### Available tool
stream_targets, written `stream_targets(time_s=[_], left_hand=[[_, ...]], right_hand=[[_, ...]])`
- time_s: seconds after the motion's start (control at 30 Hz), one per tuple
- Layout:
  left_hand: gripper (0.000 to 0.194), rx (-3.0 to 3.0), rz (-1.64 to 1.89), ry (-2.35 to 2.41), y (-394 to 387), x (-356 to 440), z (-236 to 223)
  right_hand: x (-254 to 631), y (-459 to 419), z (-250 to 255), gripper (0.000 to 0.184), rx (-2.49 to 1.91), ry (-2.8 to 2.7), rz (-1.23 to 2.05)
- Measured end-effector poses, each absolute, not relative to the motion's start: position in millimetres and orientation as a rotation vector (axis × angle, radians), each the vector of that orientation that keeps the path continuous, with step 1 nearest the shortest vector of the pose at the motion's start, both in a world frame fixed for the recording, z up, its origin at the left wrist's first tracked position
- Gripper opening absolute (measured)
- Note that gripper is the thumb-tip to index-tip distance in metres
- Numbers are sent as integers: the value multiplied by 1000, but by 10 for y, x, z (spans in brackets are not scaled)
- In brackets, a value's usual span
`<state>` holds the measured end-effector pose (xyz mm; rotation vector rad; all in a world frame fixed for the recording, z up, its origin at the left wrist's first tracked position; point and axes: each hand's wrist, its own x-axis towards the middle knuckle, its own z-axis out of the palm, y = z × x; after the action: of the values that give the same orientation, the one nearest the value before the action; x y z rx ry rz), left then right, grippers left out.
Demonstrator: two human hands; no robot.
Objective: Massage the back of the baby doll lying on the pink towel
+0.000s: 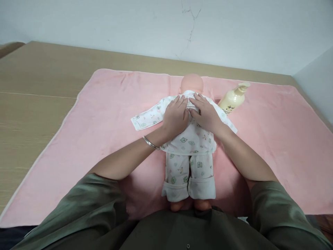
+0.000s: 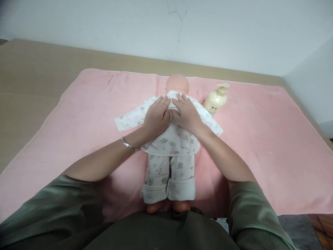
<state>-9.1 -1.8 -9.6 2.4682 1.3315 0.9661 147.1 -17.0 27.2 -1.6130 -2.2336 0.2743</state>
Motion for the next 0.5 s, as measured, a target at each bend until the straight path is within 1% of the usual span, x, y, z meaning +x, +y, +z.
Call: stream_targets(time_s=[0.1,0.2,0.4,0.5], left_hand=[[47,2472,1001,1361,-67,-81,-97],[47,2458,1002,1370,-50,-91,-108],[50,2389,834,1334,107,-133,-57],[52,2389,784,1330,103,-122,-41]], right_hand=[[1517,-109,224,54,-1644,-2200,300],[1504,-113,169,58,-1687,-2206,241],[1357,-295,201,55,-1807,-2194,42],[1330,-340,251,55,-1834,-2204,18]])
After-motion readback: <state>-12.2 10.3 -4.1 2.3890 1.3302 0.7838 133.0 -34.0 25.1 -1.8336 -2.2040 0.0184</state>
